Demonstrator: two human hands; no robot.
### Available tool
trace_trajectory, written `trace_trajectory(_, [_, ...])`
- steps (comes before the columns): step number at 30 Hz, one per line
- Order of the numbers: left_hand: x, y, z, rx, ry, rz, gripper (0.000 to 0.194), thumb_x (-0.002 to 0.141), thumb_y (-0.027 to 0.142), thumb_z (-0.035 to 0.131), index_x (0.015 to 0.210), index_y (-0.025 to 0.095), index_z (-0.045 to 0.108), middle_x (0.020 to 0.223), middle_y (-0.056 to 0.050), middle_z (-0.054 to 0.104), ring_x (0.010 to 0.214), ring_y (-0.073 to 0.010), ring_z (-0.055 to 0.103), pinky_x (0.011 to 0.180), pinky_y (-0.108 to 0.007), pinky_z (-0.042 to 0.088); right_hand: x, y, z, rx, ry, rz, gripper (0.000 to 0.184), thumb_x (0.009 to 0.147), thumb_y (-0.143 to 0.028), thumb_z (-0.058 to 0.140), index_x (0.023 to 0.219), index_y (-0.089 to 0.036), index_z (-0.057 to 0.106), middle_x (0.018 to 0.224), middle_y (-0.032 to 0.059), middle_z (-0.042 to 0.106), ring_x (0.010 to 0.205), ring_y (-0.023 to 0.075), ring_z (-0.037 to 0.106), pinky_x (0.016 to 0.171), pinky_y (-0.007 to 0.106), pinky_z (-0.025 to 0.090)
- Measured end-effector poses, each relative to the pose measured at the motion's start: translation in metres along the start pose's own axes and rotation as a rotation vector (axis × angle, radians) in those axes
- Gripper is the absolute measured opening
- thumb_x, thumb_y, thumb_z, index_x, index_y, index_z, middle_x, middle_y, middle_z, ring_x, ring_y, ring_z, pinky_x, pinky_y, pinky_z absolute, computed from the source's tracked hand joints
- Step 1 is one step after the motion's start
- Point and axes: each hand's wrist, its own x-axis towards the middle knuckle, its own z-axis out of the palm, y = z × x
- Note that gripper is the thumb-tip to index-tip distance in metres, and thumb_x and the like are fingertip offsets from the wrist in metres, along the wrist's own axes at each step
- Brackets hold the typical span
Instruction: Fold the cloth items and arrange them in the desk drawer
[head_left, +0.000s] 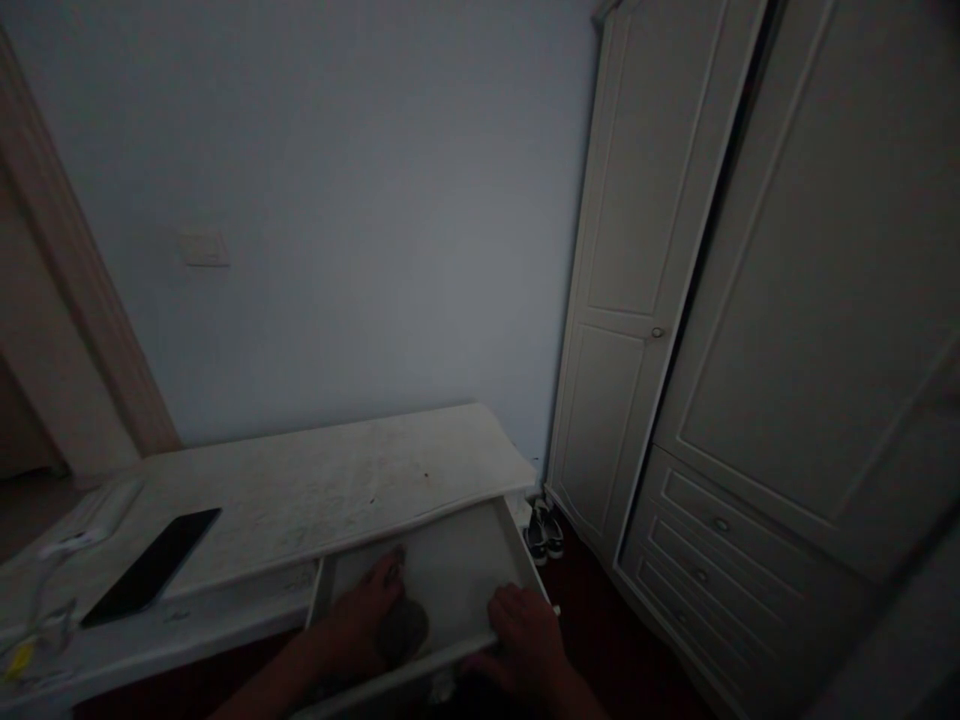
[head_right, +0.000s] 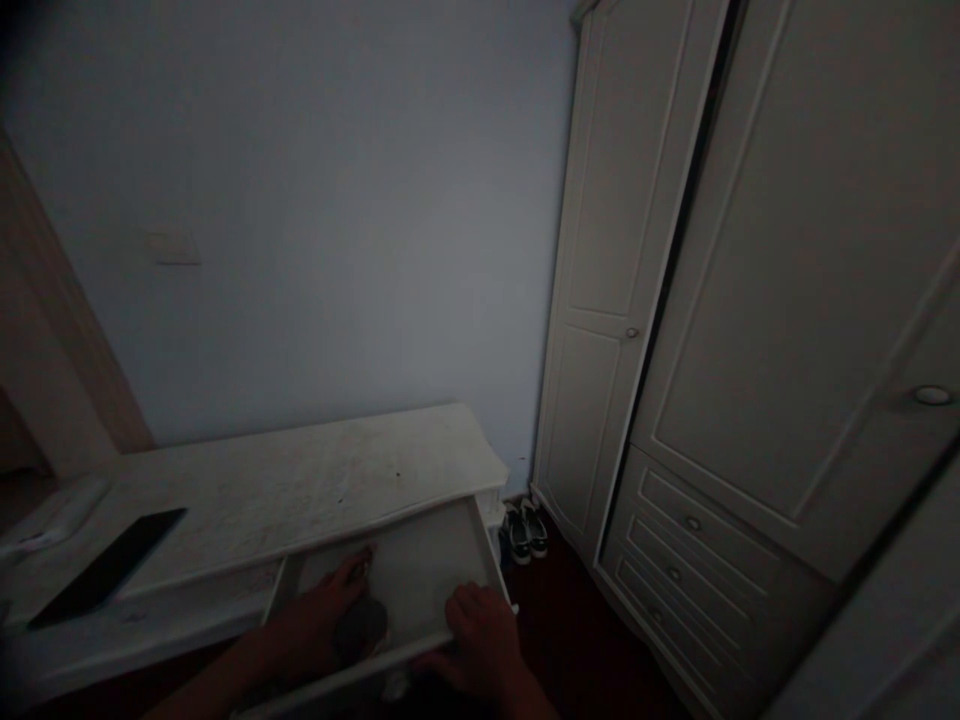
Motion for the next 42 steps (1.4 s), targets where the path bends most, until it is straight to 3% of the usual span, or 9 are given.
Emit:
trace_trajectory(11, [0.036,0.002,0.019,-0.008,0.127,-0.017,0.110,0.057,0.030,0.075,0.161,0.022,0.039,0.181,-0.013,0.008,0.147,-0.0344,0.052,0.118,-0.034,0.045,0.003,-0.002,-0.002,0.024,0.028,0.003,0.067,0.088,-0.091,0.049,0.090,-0.025,0.059,0.087,0.0044,0.072,0.079,0.0223,0.065,0.071,0.035,0.041])
trace_trajectory(14, [0.048,0.013,0.014,0.012,0.112,-0.078,0.109,0.057,0.034,0.077,0.160,0.021,0.041,0.176,-0.015,0.028,0.154,-0.0375,0.042,0.124,-0.039,0.039,0.005,-0.003,-0.004,0.025,0.020,0.008,0.067,0.087,-0.091,0.052,0.090,-0.024,0.059,0.086,0.0036,0.071,0.078,0.0222,0.065,0.069,0.035,0.040])
trace_trajectory(17, [0.064,0.030,0.008,-0.005,0.151,-0.037,0.088,0.064,0.042,0.077,0.147,0.022,0.054,0.165,-0.014,0.047,0.153,-0.0369,0.042,0.125,-0.041,0.038,0.007,-0.004,-0.007,0.033,0.010,0.009,0.065,0.087,-0.090,0.054,0.087,-0.025,0.057,0.082,0.0025,0.069,0.075,0.0218,0.065,0.067,0.035,0.038])
trace_trajectory(22, [0.099,0.072,0.007,-0.024,0.155,0.052,0.080,0.071,0.052,0.076,0.141,0.019,0.057,0.161,-0.020,0.049,0.141,-0.0387,0.056,0.117,-0.044,0.047,0.006,-0.005,-0.008,0.077,0.028,0.020,0.065,0.091,-0.089,0.047,0.093,-0.026,0.060,0.088,0.0039,0.072,0.078,0.0233,0.067,0.069,0.036,0.042])
trace_trajectory(30, [0.121,0.131,0.024,-0.034,0.075,0.341,0.048,0.082,0.044,0.069,0.127,0.028,0.067,0.143,-0.011,0.066,0.131,-0.0353,0.062,0.112,-0.047,0.050,-0.005,0.006,0.025,-0.011,0.178,-0.049,0.072,0.089,-0.094,0.037,0.085,-0.025,0.056,0.075,0.0020,0.068,0.067,0.0202,0.064,0.060,0.037,0.039])
trace_trajectory(33, [0.108,0.125,0.023,-0.034,0.096,0.323,0.047,0.084,0.048,0.065,0.126,0.026,0.068,0.134,-0.013,0.070,0.123,-0.0364,0.067,0.107,-0.048,0.053,-0.007,0.006,0.027,-0.008,0.168,-0.021,0.072,0.088,-0.094,0.039,0.089,-0.025,0.059,0.082,0.0051,0.070,0.074,0.0231,0.067,0.064,0.037,0.044])
trace_trajectory(36, [0.085,0.104,0.012,-0.004,0.045,0.248,0.068,0.075,0.051,0.071,0.137,0.024,0.064,0.138,-0.016,0.068,0.123,-0.0404,0.067,0.107,-0.052,0.054,-0.008,0.004,0.018,0.005,0.058,-0.017,0.070,0.087,-0.093,0.045,0.094,-0.026,0.062,0.090,0.0070,0.073,0.080,0.0250,0.068,0.069,0.036,0.046])
trace_trajectory(40, [0.046,0.063,-0.002,0.046,-0.073,0.111,0.107,0.059,0.052,0.079,0.157,0.020,0.049,0.165,-0.020,0.046,0.142,-0.0462,0.054,0.120,-0.056,0.043,-0.005,0.004,0.005,-0.016,-0.027,-0.017,0.069,0.084,-0.093,0.053,0.091,-0.025,0.060,0.086,0.0046,0.071,0.076,0.0234,0.066,0.067,0.035,0.042])
trace_trajectory(42, [0.027,0.040,-0.002,0.061,-0.086,0.059,0.107,0.060,0.044,0.077,0.160,0.020,0.047,0.171,-0.019,0.038,0.148,-0.0453,0.048,0.122,-0.056,0.041,-0.002,0.005,0.000,-0.016,-0.047,-0.025,0.068,0.084,-0.093,0.054,0.091,-0.025,0.059,0.086,0.0040,0.070,0.076,0.0230,0.065,0.066,0.035,0.041])
